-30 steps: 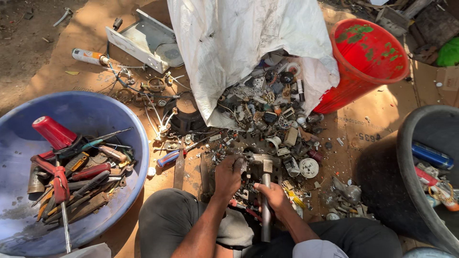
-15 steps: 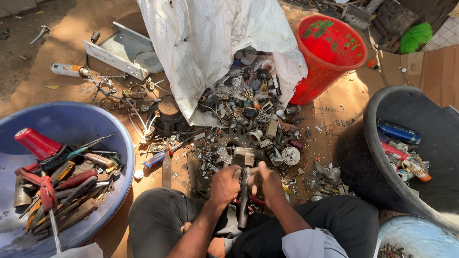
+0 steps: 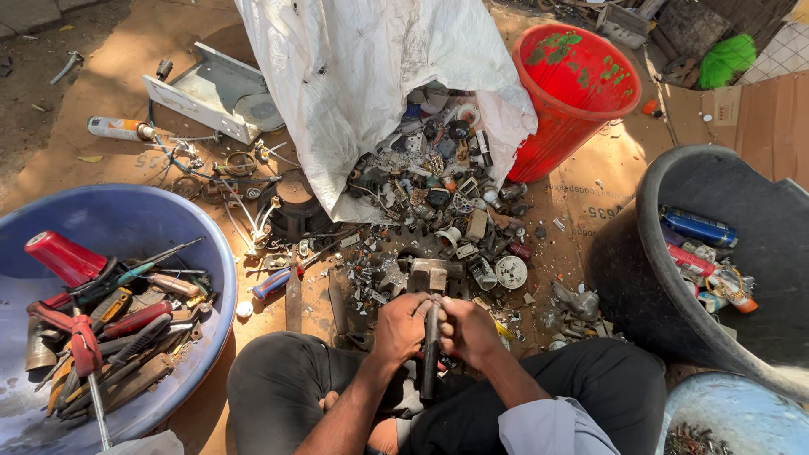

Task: The person sits on the ground and uses a hammer and pliers to dismantle small electronic components. They repeatedly strike items on a metal gear to break them apart and separate parts, occasionally using pliers to pull pieces apart.

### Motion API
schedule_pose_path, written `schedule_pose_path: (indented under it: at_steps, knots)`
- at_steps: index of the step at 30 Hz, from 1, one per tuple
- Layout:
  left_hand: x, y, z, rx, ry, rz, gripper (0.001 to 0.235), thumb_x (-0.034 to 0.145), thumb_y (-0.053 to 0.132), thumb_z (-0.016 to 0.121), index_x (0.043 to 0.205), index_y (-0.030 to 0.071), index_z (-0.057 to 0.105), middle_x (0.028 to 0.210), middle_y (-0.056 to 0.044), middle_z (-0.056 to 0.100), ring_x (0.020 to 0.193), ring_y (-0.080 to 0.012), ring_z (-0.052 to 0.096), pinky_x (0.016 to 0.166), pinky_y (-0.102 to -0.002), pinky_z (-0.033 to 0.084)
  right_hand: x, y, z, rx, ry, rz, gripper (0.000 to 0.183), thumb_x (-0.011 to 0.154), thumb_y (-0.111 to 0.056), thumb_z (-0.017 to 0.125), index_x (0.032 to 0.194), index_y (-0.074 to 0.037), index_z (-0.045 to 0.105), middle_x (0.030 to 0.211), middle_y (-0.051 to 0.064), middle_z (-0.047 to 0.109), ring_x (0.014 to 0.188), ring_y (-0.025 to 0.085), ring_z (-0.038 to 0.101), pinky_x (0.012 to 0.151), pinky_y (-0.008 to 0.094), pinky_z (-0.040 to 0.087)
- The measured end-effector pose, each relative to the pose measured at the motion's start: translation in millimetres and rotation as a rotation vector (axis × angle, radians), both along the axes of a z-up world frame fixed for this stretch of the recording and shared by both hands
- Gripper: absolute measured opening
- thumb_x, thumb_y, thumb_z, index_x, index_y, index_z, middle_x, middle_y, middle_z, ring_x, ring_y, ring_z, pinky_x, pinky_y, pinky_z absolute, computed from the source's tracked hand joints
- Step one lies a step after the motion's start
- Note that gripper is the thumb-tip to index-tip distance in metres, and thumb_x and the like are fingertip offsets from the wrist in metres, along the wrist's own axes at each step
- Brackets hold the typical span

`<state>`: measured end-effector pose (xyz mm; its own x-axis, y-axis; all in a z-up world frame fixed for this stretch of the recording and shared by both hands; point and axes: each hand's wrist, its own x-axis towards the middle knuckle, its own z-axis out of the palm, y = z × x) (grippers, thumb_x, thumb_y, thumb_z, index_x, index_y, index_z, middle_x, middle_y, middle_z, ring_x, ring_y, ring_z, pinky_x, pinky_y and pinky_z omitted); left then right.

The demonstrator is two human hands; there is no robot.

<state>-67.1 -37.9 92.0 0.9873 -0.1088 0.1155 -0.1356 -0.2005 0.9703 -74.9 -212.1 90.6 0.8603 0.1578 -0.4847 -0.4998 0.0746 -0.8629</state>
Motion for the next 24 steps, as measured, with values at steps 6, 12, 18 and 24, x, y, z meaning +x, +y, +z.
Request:
schedule_pose_path:
  at_steps: [6, 12, 18, 24]
  knots:
    - [4.0, -4.0, -10.8, -0.02, 0.241, 0.048, 0.019, 0.096, 0.016, 0.063, 0.101, 0.004, 0.075, 0.084, -0.012, 0.076, 0.072, -0.0243, 0.074, 0.068, -0.033, 0.057, -3.1, -7.8, 5.9, 0.132, -0.038, -0.124, 0.047, 0.099, -0.043, 0.054, 0.113, 0.001, 0.06, 0.087, 0.01, 0.069, 0.063, 0.024, 0.066, 0.057, 0.036, 0.056]
    - [3.3, -3.1, -5.7, -0.024, 0.151, -0.008, 0.019, 0.096, 0.017, 0.064, 0.102, 0.003, 0.076, 0.083, -0.013, 0.075, 0.072, -0.024, 0.072, 0.069, -0.036, 0.056, -9.7, -11.5, -15.4, -0.483, -0.435, -0.065, 0.042, 0.102, -0.028, 0.062, 0.129, 0.004, 0.065, 0.09, 0.008, 0.072, 0.071, 0.02, 0.068, 0.062, 0.033, 0.056]
    - [2.5, 6.3, -0.3, 0.055, -0.494, -0.087, 0.028, 0.089, 0.019, 0.069, 0.109, 0.0, 0.072, 0.091, -0.013, 0.073, 0.08, -0.0262, 0.071, 0.069, -0.038, 0.057, -1.3, -20.3, -12.0, 0.683, 0.262, -0.141, 0.03, 0.103, -0.015, 0.063, 0.123, 0.007, 0.055, 0.084, 0.008, 0.068, 0.063, 0.017, 0.065, 0.056, 0.032, 0.054]
    - [1.1, -6.5, -17.6, -0.012, 0.003, 0.094, 0.021, 0.094, 0.021, 0.066, 0.102, 0.004, 0.077, 0.083, -0.011, 0.076, 0.073, -0.0221, 0.074, 0.066, -0.035, 0.058, -6.4, -8.5, 15.4, -0.234, -0.205, -0.045, 0.044, 0.098, -0.024, 0.062, 0.137, -0.004, 0.055, 0.079, 0.005, 0.07, 0.066, 0.014, 0.068, 0.062, 0.031, 0.058]
